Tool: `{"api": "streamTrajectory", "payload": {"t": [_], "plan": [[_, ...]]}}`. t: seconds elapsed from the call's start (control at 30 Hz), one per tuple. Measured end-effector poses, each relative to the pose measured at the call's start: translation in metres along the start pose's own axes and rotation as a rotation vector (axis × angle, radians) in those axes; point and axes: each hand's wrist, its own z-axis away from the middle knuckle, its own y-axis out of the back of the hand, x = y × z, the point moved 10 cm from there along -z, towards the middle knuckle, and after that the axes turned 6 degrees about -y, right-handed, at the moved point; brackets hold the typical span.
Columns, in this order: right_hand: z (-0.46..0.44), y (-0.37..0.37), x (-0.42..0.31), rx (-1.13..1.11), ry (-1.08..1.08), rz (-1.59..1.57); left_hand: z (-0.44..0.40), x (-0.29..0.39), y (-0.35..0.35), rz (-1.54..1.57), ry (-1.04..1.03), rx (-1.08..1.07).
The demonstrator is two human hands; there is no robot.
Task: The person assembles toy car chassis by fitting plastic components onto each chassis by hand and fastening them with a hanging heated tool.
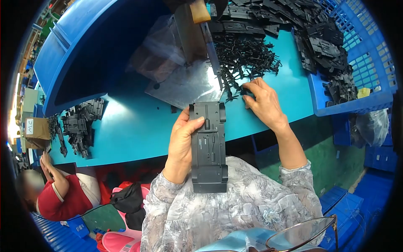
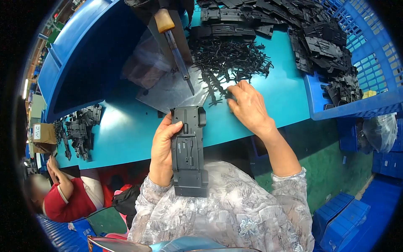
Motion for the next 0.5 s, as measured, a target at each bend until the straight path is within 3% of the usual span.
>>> {"api": "streamTrajectory", "payload": {"t": [0.1, 0.3, 0.4, 0.5], "plan": [[-0.002, -0.002, 0.002, -0.079, -0.042, -0.007, 0.000, -0.003, -0.003, 0.013, 0.019, 0.002], [0.002, 0.008, -0.007, -0.004, 0.022, -0.142, 0.001, -0.004, -0.007, -0.027, -0.002, 0.015], [0.003, 0.013, -0.004, 0.062, 0.075, -0.111, 0.001, -0.005, -0.006, -0.034, -0.010, 0.011], [0.002, 0.004, -0.001, -0.015, 0.079, 0.002, -0.001, -0.007, -0.005, -0.034, -0.015, 0.006]]}}
